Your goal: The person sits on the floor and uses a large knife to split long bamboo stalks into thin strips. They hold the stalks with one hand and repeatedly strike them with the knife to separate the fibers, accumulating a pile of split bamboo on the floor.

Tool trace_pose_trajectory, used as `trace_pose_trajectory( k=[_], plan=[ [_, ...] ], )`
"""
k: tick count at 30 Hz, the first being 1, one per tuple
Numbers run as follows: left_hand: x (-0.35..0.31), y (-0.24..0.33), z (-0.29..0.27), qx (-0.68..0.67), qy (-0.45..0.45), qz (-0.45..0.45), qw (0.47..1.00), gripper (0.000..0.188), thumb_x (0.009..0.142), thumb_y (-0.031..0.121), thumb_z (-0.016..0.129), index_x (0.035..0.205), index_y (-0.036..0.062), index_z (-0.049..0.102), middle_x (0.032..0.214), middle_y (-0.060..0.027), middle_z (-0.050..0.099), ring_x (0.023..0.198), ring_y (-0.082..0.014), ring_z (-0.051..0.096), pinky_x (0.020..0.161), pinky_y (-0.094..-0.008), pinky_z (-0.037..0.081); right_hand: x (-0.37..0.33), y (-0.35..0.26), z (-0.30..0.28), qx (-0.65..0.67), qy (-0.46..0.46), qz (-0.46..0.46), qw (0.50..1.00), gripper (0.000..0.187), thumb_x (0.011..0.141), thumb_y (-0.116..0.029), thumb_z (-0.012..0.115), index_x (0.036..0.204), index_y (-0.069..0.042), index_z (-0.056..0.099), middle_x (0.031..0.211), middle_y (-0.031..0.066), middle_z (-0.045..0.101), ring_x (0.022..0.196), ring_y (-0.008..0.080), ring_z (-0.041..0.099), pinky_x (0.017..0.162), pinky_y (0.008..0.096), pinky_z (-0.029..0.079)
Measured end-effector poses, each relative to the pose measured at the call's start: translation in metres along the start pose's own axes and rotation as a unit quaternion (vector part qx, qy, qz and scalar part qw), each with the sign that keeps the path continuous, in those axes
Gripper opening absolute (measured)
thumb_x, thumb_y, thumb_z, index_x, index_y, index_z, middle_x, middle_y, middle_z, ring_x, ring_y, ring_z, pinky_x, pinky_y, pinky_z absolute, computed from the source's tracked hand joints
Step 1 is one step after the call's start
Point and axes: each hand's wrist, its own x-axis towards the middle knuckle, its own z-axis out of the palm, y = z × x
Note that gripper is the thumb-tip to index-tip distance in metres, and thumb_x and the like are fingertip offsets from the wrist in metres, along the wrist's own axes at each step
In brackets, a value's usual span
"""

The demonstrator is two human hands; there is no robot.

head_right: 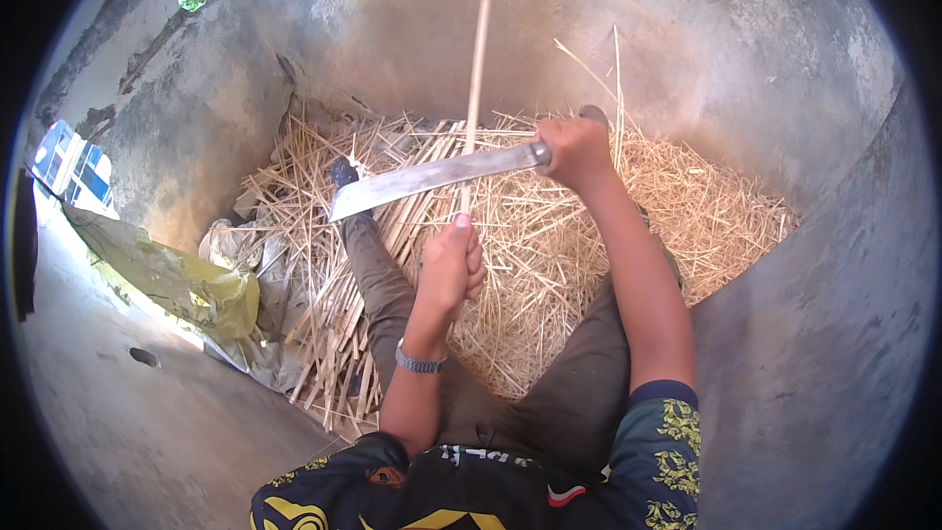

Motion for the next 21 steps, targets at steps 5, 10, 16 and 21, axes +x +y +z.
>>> trace_pose_trajectory(
  k=[5,10,16,21],
  plan=[
    [-0.023,-0.001,0.013,-0.048,-0.122,-0.071,0.989,0.038,0.112,0.040,0.040,0.082,0.0157,0.040,0.056,0.0067,0.028,0.040,-0.0045,0.021,0.036,-0.0236,0.016,0.004,0.041,-0.001,0.018,-0.105,0.395,0.912,0.025,0.090,-0.030,0.066,0.078,-0.008,0.069,0.063,0.0092,0.065,0.057,0.0241,0.063,0.059,0.0398,0.051],
    [-0.017,0.002,0.006,-0.122,-0.108,-0.066,0.984,0.038,0.112,0.041,0.039,0.083,0.0170,0.040,0.057,0.0064,0.028,0.041,-0.0044,0.020,0.036,-0.0234,0.015,-0.007,0.032,-0.013,0.028,-0.087,0.241,0.966,0.018,0.083,-0.022,0.072,0.073,-0.010,0.064,0.059,0.0069,0.061,0.053,0.0248,0.060,0.054,0.0387,0.048],
    [-0.014,-0.003,0.006,-0.105,-0.144,-0.084,0.980,0.039,0.112,0.042,0.039,0.082,0.0163,0.039,0.056,0.0060,0.026,0.041,-0.0043,0.019,0.036,-0.0239,0.015,-0.021,0.052,-0.031,0.060,-0.012,0.097,0.993,0.011,0.070,-0.012,0.075,0.071,-0.012,0.064,0.059,0.0077,0.062,0.051,0.0259,0.062,0.049,0.0352,0.049],
    [-0.011,-0.003,0.008,-0.090,-0.126,-0.093,0.984,0.039,0.111,0.042,0.041,0.082,0.0158,0.038,0.057,0.0053,0.027,0.040,-0.0047,0.020,0.036,-0.0241,0.015,-0.030,0.050,-0.028,0.011,0.013,0.093,0.996,0.013,0.071,-0.013,0.076,0.069,-0.012,0.064,0.058,0.0064,0.061,0.049,0.0249,0.061,0.049,0.0346,0.050]
  ],
)
